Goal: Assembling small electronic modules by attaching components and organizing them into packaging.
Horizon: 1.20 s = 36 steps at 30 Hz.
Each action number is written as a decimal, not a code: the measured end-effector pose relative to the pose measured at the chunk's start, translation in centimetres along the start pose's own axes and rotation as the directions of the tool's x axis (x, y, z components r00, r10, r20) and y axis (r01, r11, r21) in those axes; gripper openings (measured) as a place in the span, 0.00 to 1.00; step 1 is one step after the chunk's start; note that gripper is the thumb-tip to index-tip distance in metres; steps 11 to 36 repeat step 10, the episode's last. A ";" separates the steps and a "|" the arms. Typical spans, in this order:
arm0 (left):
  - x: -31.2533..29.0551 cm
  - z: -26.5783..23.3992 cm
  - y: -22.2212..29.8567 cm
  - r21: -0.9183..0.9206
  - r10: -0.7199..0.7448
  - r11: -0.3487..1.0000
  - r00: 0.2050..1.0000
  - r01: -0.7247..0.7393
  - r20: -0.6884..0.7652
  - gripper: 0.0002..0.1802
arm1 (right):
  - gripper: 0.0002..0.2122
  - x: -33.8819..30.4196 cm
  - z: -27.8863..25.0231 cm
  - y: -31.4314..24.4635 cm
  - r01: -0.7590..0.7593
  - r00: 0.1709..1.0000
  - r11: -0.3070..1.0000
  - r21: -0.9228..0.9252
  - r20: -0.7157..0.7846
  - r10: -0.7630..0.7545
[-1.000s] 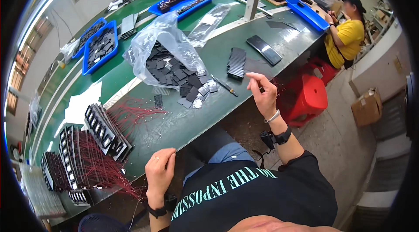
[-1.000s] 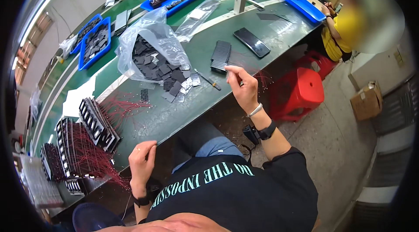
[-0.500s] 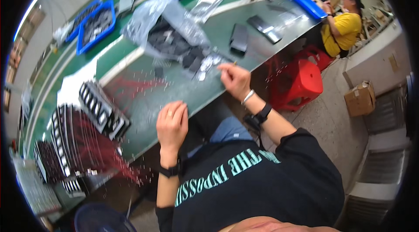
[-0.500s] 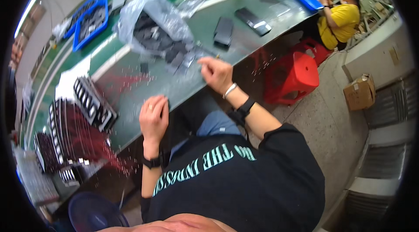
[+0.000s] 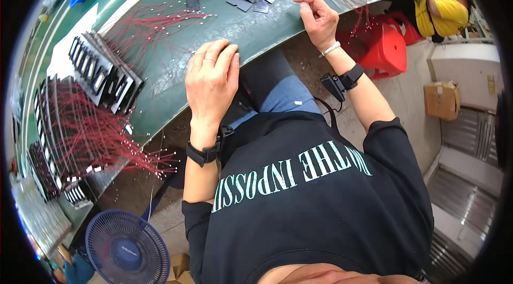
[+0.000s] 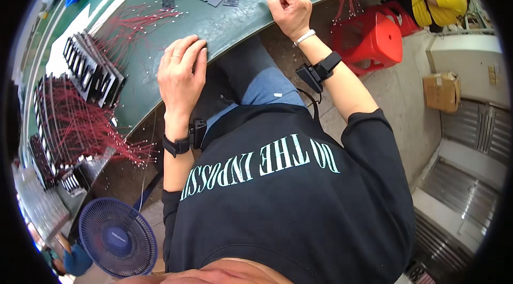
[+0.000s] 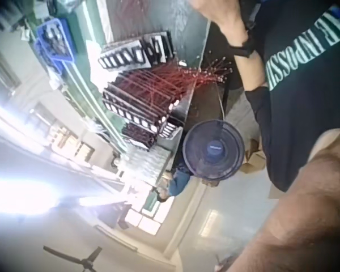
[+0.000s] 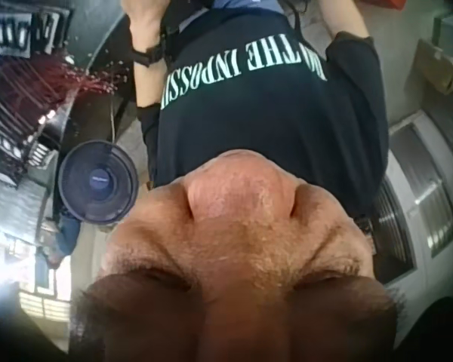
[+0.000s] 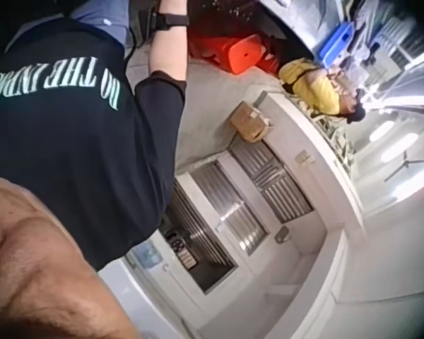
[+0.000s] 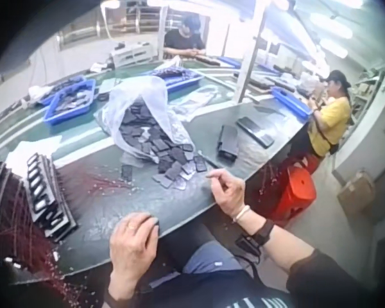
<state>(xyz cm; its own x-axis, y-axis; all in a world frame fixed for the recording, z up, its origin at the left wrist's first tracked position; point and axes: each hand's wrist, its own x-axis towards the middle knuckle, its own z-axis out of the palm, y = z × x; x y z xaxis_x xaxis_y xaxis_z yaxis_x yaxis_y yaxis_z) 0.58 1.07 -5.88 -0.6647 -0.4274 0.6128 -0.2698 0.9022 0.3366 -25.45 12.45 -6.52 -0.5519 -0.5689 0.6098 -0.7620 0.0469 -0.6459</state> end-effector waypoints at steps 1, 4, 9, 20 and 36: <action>0.0 0.0 0.0 0.014 -0.009 1.000 1.000 0.008 0.027 0.14 | 0.07 0.1 -0.2 -0.1 -0.020 0.999 0.999 0.028 0.033 0.019; 0.9 -1.1 0.8 0.017 -0.014 1.000 0.984 0.011 0.175 0.22 | 0.07 -0.1 -0.5 0.5 -0.088 0.993 0.993 0.080 0.086 0.081; 2.8 -2.0 1.1 0.081 -0.023 0.997 0.874 -0.019 0.486 0.37 | 0.07 0.8 -1.8 -0.4 -0.208 0.967 0.967 0.145 0.180 0.181; 4.4 -1.5 0.7 0.071 -0.004 0.997 0.871 -0.036 0.491 0.37 | 0.07 1.2 -2.2 -1.3 -0.229 0.959 0.962 0.145 0.203 0.198; 4.4 -1.5 0.7 0.071 -0.004 0.997 0.871 -0.036 0.491 0.37 | 0.07 1.2 -2.2 -1.3 -0.229 0.959 0.962 0.145 0.203 0.198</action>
